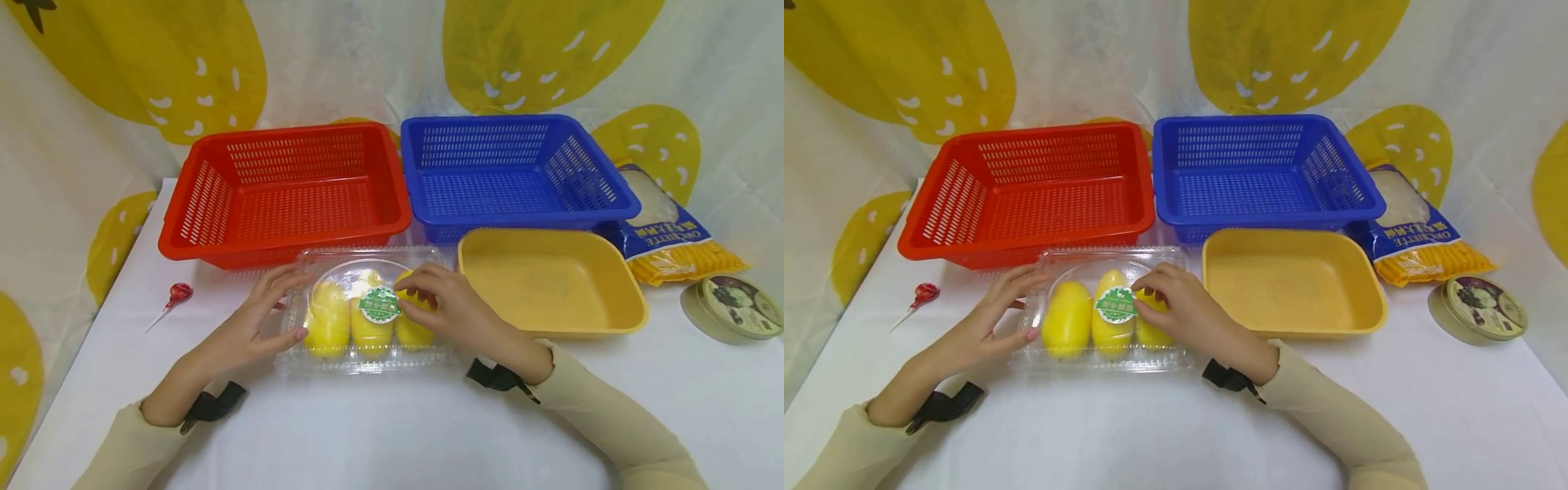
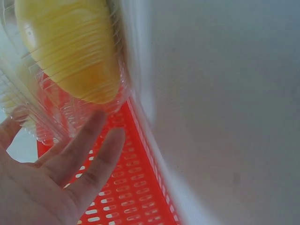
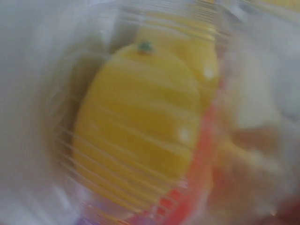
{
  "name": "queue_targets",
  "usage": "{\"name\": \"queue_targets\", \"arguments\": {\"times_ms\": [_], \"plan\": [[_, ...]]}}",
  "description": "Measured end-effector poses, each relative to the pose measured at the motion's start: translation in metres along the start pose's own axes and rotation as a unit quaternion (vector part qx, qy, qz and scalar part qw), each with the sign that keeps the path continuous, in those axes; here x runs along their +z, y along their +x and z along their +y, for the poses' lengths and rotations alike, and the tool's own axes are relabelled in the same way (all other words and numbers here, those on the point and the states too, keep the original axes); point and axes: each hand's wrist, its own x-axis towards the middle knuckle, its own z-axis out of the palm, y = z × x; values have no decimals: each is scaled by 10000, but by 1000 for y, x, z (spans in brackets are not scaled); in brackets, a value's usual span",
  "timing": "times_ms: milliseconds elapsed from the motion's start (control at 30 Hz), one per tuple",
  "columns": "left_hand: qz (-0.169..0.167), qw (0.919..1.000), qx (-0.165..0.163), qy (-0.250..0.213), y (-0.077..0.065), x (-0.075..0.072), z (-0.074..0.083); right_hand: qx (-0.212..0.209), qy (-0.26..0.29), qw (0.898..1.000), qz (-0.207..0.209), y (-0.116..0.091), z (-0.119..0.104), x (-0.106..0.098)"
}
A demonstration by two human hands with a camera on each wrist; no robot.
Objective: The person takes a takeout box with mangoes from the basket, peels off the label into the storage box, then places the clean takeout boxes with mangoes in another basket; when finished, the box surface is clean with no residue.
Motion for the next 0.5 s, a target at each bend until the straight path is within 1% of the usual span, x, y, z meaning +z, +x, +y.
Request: {"name": "queue_targets", "arguments": {"times_ms": [100, 233, 333, 500], "plan": [[-12, 10000, -52, -33, 1, 1, 0, 179, -99, 9997, 102, 1, 1, 5], [-2, 9999, -122, -88, 1, 2, 0, 101, -475, 9985, 253, 2, 2, 11], [-8, 9998, -156, -130, 0, 3, -1, 24, -746, 9968, 281, 4, 1, 14], [-56, 9996, -180, -190, 0, 3, -1, 50, -903, 9956, 226, 6, 0, 16]]}}
